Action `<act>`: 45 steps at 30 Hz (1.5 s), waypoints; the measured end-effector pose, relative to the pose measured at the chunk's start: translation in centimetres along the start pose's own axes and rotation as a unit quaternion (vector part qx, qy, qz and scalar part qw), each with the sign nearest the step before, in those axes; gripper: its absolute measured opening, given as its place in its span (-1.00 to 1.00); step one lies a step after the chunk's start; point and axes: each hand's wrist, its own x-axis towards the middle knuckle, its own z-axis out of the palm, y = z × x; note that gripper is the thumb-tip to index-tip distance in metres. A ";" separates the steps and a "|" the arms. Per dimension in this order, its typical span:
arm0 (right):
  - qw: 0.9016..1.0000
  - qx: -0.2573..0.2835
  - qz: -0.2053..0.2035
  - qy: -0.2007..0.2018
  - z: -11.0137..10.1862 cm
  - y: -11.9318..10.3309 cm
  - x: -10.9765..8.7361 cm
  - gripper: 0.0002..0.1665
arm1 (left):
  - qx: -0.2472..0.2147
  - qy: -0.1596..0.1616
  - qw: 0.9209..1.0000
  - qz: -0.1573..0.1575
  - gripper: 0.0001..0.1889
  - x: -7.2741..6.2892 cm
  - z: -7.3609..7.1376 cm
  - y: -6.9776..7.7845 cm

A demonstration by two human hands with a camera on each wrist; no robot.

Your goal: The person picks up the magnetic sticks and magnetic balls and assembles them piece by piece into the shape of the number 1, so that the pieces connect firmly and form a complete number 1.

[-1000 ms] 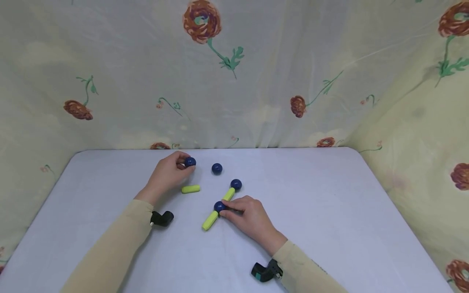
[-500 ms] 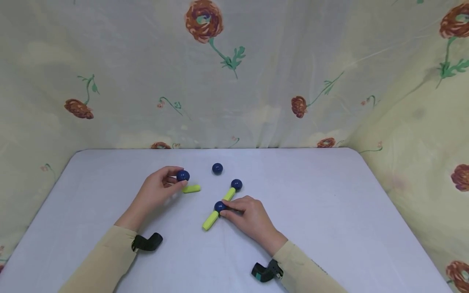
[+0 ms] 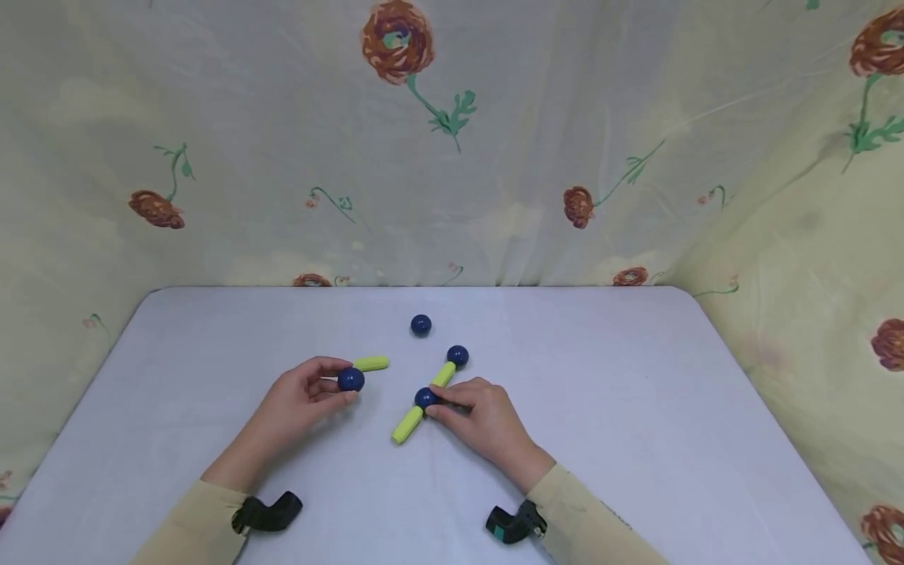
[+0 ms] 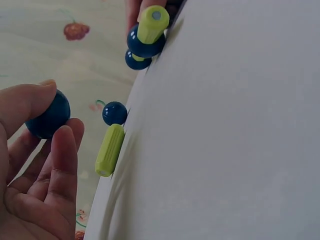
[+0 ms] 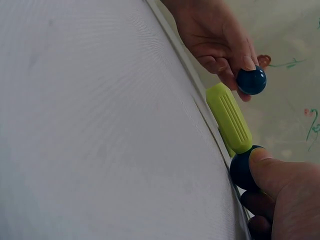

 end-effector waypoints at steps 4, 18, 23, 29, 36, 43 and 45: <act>1.000 0.000 -0.001 0.000 0.1 0.1 -0.1 -0.56 | -0.005 -0.007 1.000 -0.003 -0.44 -0.8 0.2 -0.3; 1.000 0.007 -0.001 -0.005 0.2 -0.3 0.0 -0.58 | -0.033 -0.031 0.999 -0.004 -0.53 -2.9 2.0 -1.1; 1.000 0.004 -0.001 -0.009 0.2 -0.4 0.0 -0.57 | 0.002 -0.042 0.999 0.021 -0.54 -3.3 2.2 -1.3; 1.000 -0.001 0.002 -0.009 0.0 -0.4 0.1 -0.58 | 0.026 -0.054 0.998 0.038 -0.54 -3.1 2.3 -1.2; 1.000 -0.004 0.008 -0.011 -0.2 -0.4 0.0 -0.57 | 0.091 -0.073 0.990 0.080 -0.57 -3.0 2.4 -1.2; 1.000 -0.010 0.011 -0.009 -0.1 -0.2 0.0 -0.57 | 0.148 -0.086 0.977 0.130 -0.62 -2.9 2.3 -1.4; 1.000 -0.009 0.010 -0.008 -0.1 -0.1 0.1 -0.57 | 0.152 -0.089 0.975 0.132 -0.62 -2.8 2.3 -1.5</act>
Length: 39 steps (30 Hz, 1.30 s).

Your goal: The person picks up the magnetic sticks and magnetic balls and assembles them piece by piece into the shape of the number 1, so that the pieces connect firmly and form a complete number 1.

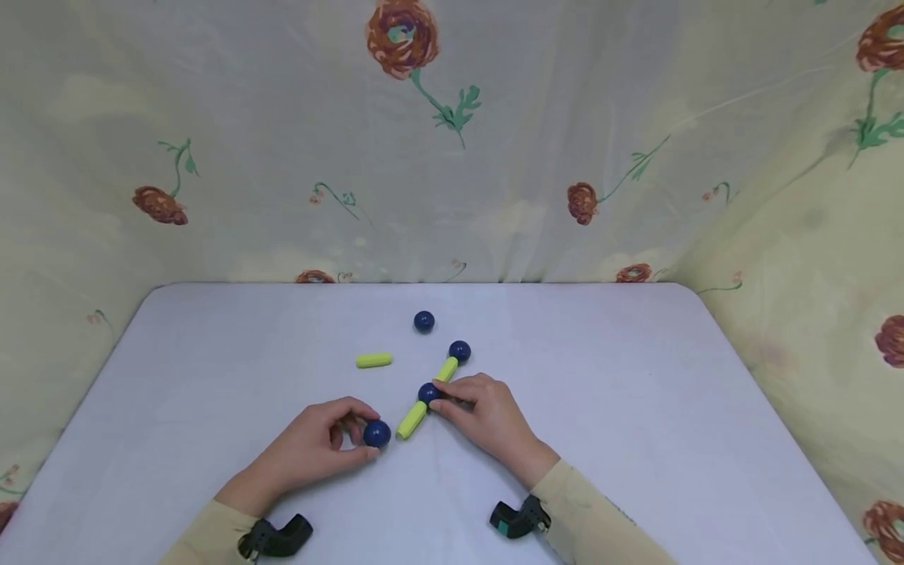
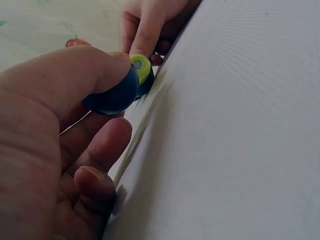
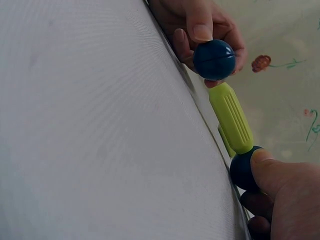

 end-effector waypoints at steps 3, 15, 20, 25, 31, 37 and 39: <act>1.000 0.002 0.000 -0.002 0.0 0.0 0.0 -0.58 | 0.005 -0.005 1.000 0.005 -0.63 0.0 0.1 -0.1; 1.000 -0.001 -0.012 0.002 0.0 0.1 0.2 -0.58 | 0.040 -0.016 0.997 0.063 -0.64 0.1 0.1 -0.4; 1.000 0.000 -0.010 -0.001 0.0 0.0 0.2 -0.58 | 0.039 -0.020 0.996 0.074 -0.63 0.2 0.2 -0.2; 1.000 0.004 0.001 -0.004 -0.1 -0.1 0.1 -0.58 | 0.040 -0.020 0.997 0.070 -0.60 0.1 0.5 -0.1; 1.000 0.002 0.003 -0.005 -0.1 -0.2 0.2 -0.58 | 0.044 -0.012 0.996 0.071 -0.60 0.1 0.7 0.2; 1.000 0.000 0.006 -0.006 -0.1 -0.2 0.2 -0.58 | 0.045 -0.013 0.996 0.076 -0.61 0.1 0.7 0.4; 1.000 0.002 0.005 -0.005 -0.1 -0.3 0.2 -0.58 | 0.044 -0.014 0.996 0.078 -0.61 0.1 0.7 0.4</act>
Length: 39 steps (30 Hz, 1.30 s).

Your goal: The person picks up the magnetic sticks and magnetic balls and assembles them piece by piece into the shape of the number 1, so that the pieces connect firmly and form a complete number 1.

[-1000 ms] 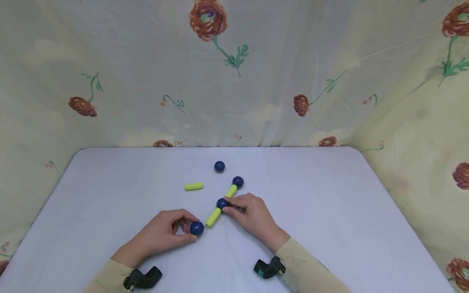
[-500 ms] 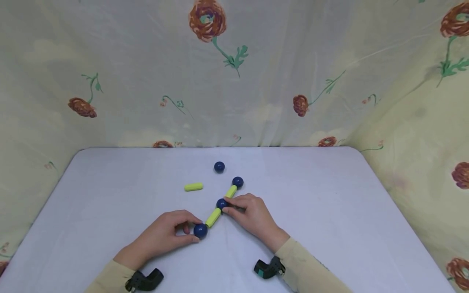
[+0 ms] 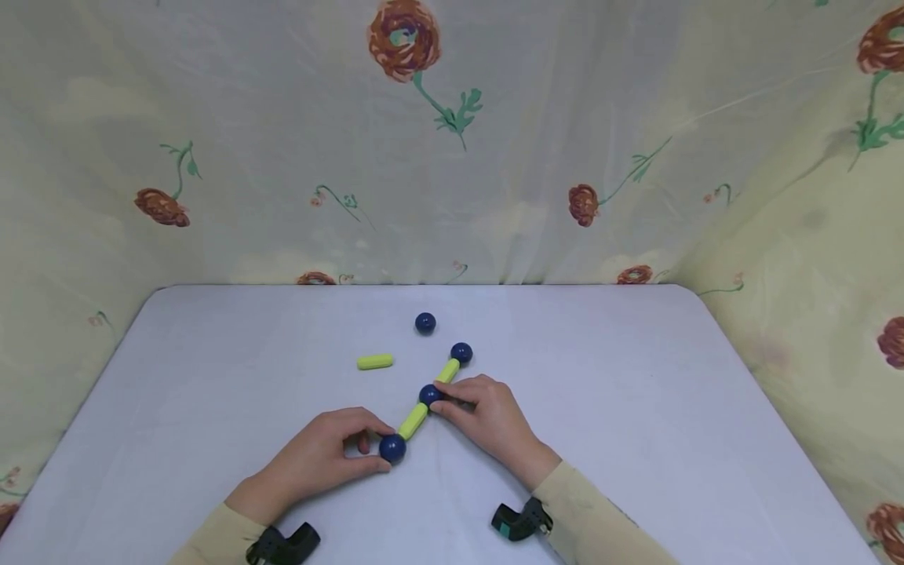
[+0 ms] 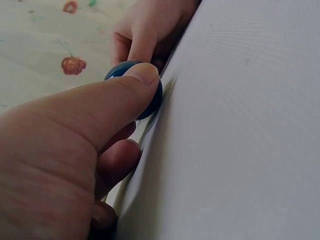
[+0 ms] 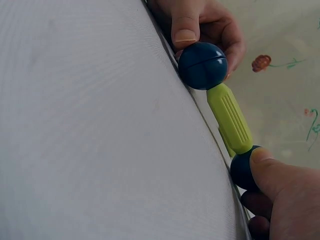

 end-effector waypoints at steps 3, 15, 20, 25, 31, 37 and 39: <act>1.000 0.001 0.000 0.003 0.0 0.0 0.0 -0.58 | 0.001 0.000 1.000 0.005 -0.61 0.0 0.0 0.0; 0.999 -0.025 0.017 0.016 0.3 0.2 0.1 -0.63 | 0.022 0.016 0.999 -0.019 -0.58 0.1 0.7 0.3; 0.999 -0.022 0.031 0.013 0.1 -0.1 0.2 -0.64 | 0.025 0.029 0.999 -0.017 -0.59 0.2 1.2 0.4; 0.999 -0.014 0.051 0.013 0.0 0.0 0.1 -0.63 | 0.034 0.037 0.999 -0.017 -0.60 0.6 1.5 0.9; 0.998 -0.013 0.065 0.013 0.0 0.3 0.0 -0.61 | 0.037 0.035 0.998 -0.036 -0.59 0.7 1.6 1.3; 0.998 -0.020 0.058 0.002 -0.3 -0.1 0.2 -0.60 | 0.040 0.048 0.998 -0.032 -0.59 0.6 1.7 1.3; 0.998 -0.028 0.054 -0.001 -0.4 -0.1 0.4 -0.60 | 0.042 0.053 0.997 -0.028 -0.60 0.7 1.7 1.3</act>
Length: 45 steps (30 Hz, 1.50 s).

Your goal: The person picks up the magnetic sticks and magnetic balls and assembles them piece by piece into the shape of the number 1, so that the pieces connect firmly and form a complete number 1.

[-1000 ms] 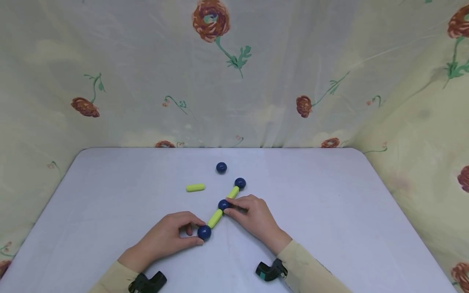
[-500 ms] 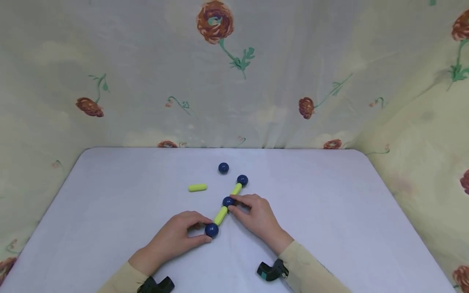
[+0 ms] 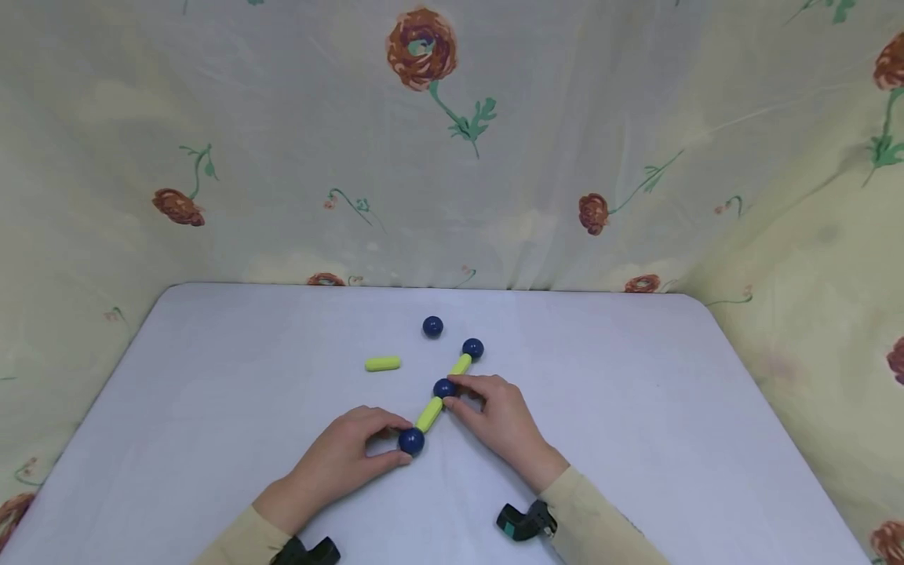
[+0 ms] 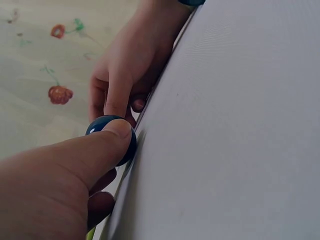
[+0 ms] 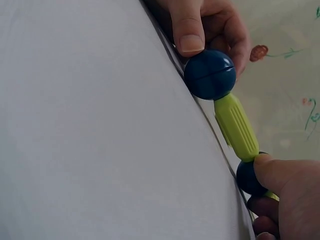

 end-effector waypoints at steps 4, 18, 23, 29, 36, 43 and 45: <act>1.000 -0.013 0.001 0.002 0.0 0.3 0.1 -0.59 | 0.002 0.001 1.000 -0.005 -0.60 0.2 0.2 0.0; 1.000 -0.010 0.007 0.008 -0.2 1.5 0.8 -0.60 | -0.070 0.010 0.995 -0.073 -0.63 0.9 -0.4 -0.6; 1.000 -0.012 0.004 0.003 -0.3 2.0 1.2 -0.60 | -0.082 0.062 0.990 -0.092 -0.69 1.2 -1.4 -1.8; 1.000 -0.008 0.013 0.003 -0.5 2.5 1.6 -0.61 | -0.066 0.138 0.982 -0.110 -0.68 2.4 -2.7 -3.8; 1.000 0.000 0.019 0.001 -0.5 2.6 1.9 -0.60 | -0.053 0.148 0.981 -0.118 -0.63 4.2 -3.4 -5.6; 1.000 0.003 0.020 0.012 -0.5 3.1 2.4 -0.60 | -0.042 0.122 0.984 -0.122 -0.59 5.5 -3.4 -6.1; 1.000 0.007 0.016 0.017 -0.5 3.2 2.5 -0.60 | -0.033 0.118 0.985 -0.121 -0.58 5.6 -3.4 -6.0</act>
